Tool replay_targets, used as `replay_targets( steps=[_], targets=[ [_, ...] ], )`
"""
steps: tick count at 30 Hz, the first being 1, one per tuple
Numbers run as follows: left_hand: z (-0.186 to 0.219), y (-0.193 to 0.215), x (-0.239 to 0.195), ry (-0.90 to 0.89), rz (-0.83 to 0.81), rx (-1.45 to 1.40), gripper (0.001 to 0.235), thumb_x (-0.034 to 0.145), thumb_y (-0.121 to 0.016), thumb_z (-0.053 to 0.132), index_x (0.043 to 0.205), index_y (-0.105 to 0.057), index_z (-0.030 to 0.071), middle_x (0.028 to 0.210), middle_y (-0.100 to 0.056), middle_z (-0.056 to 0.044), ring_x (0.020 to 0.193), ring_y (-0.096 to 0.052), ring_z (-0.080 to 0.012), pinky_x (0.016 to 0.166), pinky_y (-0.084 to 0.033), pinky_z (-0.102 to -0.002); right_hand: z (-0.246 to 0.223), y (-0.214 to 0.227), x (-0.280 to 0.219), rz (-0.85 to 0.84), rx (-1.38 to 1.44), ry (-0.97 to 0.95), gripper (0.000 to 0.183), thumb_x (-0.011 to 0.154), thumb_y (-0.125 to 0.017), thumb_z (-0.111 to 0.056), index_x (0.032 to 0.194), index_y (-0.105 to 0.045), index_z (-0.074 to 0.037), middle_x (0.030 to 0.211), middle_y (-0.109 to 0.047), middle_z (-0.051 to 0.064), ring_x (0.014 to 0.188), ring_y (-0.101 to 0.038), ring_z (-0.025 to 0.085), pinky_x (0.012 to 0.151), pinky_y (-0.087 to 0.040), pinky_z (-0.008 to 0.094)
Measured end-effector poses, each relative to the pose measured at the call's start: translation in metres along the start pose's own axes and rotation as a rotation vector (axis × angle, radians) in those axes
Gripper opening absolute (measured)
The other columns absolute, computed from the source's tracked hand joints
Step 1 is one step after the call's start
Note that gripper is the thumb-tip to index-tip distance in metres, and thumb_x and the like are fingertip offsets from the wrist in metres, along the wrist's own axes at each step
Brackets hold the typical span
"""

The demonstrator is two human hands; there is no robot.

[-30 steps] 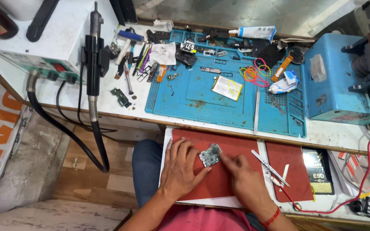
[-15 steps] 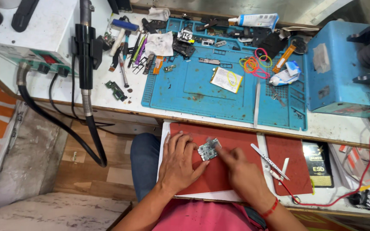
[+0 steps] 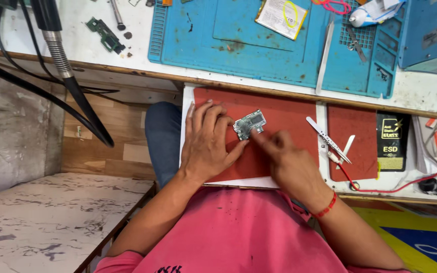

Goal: The person uses a hot air gun to heat a small circuit board, then repeatedly rubs the surface with a small tool. The person continues to apply heat and rub the board throughout the clip.

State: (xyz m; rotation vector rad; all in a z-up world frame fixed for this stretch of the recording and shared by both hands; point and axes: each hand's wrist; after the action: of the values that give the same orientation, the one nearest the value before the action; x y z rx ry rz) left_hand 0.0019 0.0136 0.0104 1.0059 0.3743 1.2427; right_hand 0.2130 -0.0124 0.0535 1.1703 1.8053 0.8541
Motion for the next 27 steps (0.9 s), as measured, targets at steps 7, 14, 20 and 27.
replay_targets(
  steps=[7, 14, 20, 27],
  targets=[
    [-0.001, -0.001, 0.000, 0.002, 0.009, 0.002, 0.050, 0.079, -0.083, 0.040, 0.110, -0.065, 0.006, 0.130, -0.054, -0.015, 0.135, -0.043, -0.0379, 0.121, -0.024, -0.060, 0.004, -0.009, -0.008, -0.017, -0.026, 0.086, 0.071, 0.079, -0.052, 0.004, 0.144, -0.057, -0.021, 0.111, -0.062, 0.015, 0.072, -0.069, 0.038, 0.064, -0.057, 0.050],
    [-0.001, -0.001, -0.001, 0.001, -0.005, -0.005, 0.051, 0.078, -0.082, 0.041, 0.110, -0.065, 0.005, 0.129, -0.054, -0.016, 0.135, -0.043, -0.0375, 0.120, -0.024, -0.060, 0.005, -0.009, -0.007, 0.081, -0.052, 0.003, 0.065, 0.086, -0.052, 0.002, 0.145, -0.057, -0.024, 0.110, -0.064, 0.014, 0.068, -0.069, 0.037, 0.062, -0.057, 0.048],
    [0.003, -0.004, -0.004, 0.007, 0.003, -0.007, 0.050, 0.081, -0.083, 0.043, 0.111, -0.065, 0.007, 0.129, -0.054, -0.015, 0.136, -0.043, -0.0368, 0.121, -0.024, -0.059, 0.003, -0.004, -0.007, 0.094, -0.076, -0.068, 0.063, 0.087, -0.052, 0.002, 0.145, -0.057, -0.023, 0.113, -0.063, 0.015, 0.070, -0.068, 0.039, 0.059, -0.055, 0.050],
    [0.000, 0.000, -0.002, 0.001, -0.007, -0.026, 0.051, 0.080, -0.085, 0.042, 0.109, -0.064, 0.006, 0.128, -0.055, -0.013, 0.135, -0.043, -0.0373, 0.119, -0.025, -0.060, 0.007, -0.011, -0.015, 0.063, -0.010, -0.042, 0.065, 0.087, -0.051, 0.003, 0.146, -0.056, -0.024, 0.118, -0.061, 0.016, 0.071, -0.068, 0.040, 0.063, -0.057, 0.049]
  ],
)
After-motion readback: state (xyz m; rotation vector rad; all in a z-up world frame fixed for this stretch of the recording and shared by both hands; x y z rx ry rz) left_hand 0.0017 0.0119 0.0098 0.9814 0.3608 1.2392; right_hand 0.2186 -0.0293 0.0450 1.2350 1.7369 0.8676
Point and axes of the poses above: each hand's wrist, its own x-axis towards the middle knuckle, its own y-axis out of the back of the hand, z = x × y
